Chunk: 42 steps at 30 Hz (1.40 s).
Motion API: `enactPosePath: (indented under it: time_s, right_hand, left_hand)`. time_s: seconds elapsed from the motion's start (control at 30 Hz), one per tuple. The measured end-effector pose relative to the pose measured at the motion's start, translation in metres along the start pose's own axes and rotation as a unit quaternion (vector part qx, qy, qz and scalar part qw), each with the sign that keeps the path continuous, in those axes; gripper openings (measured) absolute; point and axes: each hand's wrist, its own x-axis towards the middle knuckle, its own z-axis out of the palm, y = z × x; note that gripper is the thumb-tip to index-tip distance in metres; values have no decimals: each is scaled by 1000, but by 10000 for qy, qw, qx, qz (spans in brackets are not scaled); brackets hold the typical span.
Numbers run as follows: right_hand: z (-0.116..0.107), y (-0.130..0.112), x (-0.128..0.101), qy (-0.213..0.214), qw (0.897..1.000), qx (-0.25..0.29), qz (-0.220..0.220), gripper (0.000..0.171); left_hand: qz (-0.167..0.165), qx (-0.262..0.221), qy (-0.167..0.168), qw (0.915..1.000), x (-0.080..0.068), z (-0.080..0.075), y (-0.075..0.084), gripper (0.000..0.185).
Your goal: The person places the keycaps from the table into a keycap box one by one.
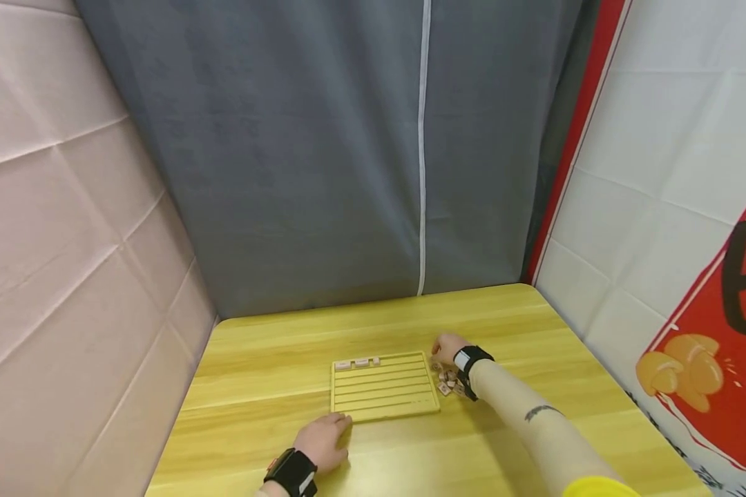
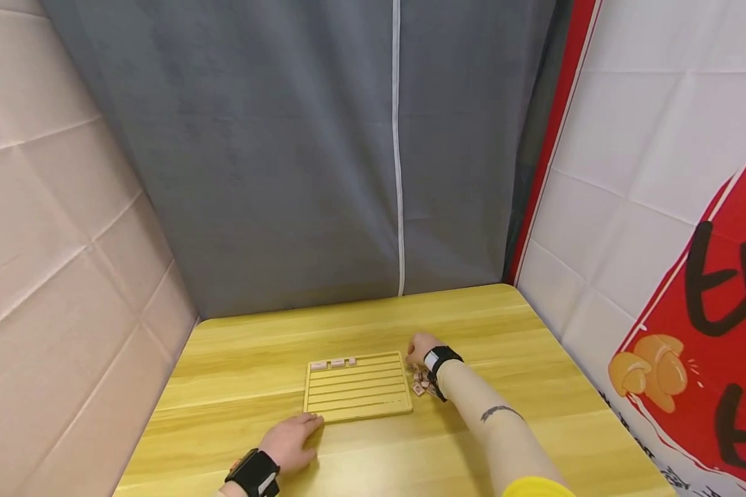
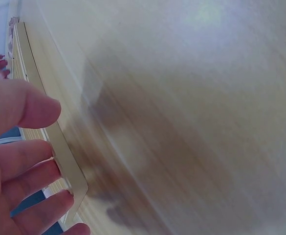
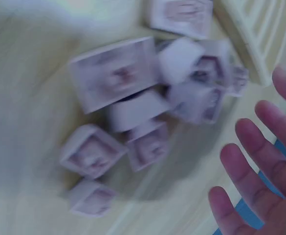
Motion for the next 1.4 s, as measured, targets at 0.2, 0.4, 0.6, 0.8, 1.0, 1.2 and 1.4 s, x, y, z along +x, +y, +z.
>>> enactPosePath:
  time_s: [0.2, 0.4, 0.6, 0.8, 1.0, 1.2, 1.4]
  right_hand:
    - [6, 0, -7, -222, 9995, 7, 237, 20]
    - [14, -5, -11, -102, 9998, -116, 120, 20]
    - [24, -1, -13, -9, 9995, -299, -30, 13]
    - [19, -3, -10, 132, 9995, -257, -142, 11]
    - [5, -6, 3, 34, 9864, 1630, -207, 19]
    - [1, -7, 17, -513, 9270, 3715, -6, 36]
    - [-1, -18, 20, -738, 8666, 4930, 242, 40]
  left_hand:
    - [-7, 1, -67, 10000, 2, -3, 0, 53]
    - [-9, 21, -108, 9999, 2, -2, 2, 52]
    - [-34, 22, -133, 9999, 1, 4, 4, 52]
    - [-47, 6, -171, 9998, 1, 2, 5, 53]
    - [-100, -22, -155, 9998, -1, -3, 5, 53]
    - [-131, -40, -133, 9998, -2, -5, 4, 53]
    - [-70, -9, -56, 10000, -2, -4, 4, 54]
